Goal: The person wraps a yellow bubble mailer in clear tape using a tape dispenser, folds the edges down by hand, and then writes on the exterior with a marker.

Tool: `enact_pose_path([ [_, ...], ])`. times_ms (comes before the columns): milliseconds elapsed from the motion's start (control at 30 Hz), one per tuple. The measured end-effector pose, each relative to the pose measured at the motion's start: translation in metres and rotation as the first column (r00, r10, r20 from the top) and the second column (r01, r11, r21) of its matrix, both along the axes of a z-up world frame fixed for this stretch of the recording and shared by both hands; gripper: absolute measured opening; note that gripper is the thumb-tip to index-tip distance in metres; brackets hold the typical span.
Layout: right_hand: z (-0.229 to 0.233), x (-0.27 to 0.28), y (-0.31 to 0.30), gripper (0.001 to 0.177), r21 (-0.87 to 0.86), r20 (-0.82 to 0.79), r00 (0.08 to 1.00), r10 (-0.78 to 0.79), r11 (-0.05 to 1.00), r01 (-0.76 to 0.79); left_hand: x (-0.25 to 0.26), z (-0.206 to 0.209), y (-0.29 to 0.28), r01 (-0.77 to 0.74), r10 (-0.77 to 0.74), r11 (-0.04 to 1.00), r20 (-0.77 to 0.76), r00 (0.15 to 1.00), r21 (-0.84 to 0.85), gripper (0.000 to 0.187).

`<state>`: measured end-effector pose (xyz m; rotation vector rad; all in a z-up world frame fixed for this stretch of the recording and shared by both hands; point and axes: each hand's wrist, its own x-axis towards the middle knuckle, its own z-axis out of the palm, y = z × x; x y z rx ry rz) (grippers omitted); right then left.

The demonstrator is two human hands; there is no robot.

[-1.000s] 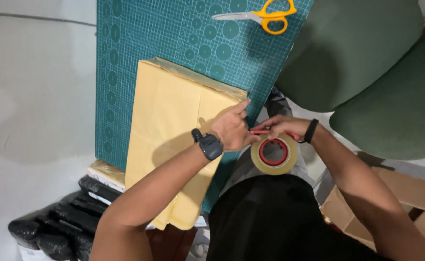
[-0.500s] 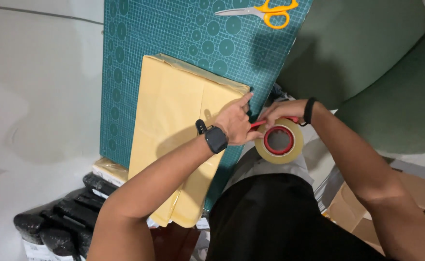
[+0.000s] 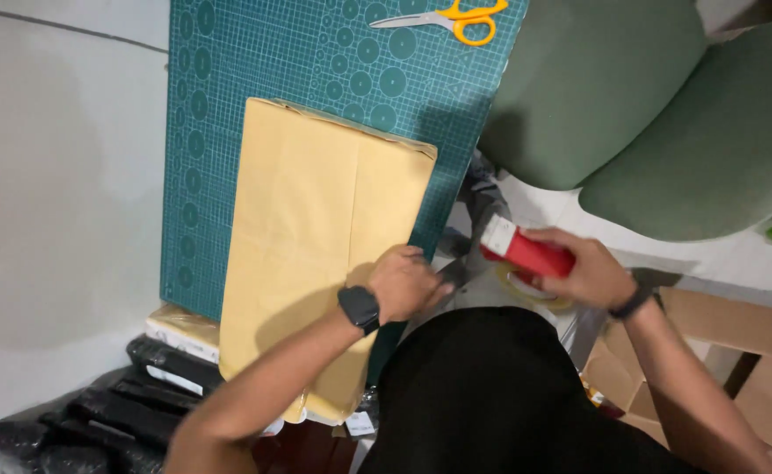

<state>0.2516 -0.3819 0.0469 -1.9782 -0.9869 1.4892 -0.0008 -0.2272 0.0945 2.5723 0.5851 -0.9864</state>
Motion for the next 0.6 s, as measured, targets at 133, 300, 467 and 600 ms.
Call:
enact_pose_path([
  [133, 0.044, -0.023, -0.022, 0.075, 0.198, 0.406, 0.914, 0.003, 0.976, -0.091, 0.023, 0.044, 0.033, -0.481, 0.67, 0.695, 0.239, 0.703, -0.534, 0.05],
  [300, 0.051, -0.005, -0.013, 0.058, 0.631, 0.483, 0.866, -0.133, 0.738, -0.239, 0.033, 0.032, 0.028, -0.338, 0.937, -0.133, -0.229, 0.262, -0.932, 0.06],
  [467, 0.076, 0.018, 0.04, 0.059, 0.529, 0.576, 0.814, 0.071, 0.728, -0.437, 0.045, 0.052, 0.071, -0.366, 0.945, -0.115, -0.215, 0.248, -0.924, 0.032],
  [600, 0.07, 0.04, 0.093, 0.066, 0.426, 0.696, 0.7, 0.16, 0.693, -0.581, 0.064, 0.064, 0.116, -0.431, 0.976, -0.149, -0.204, 0.083, -0.89, 0.019],
])
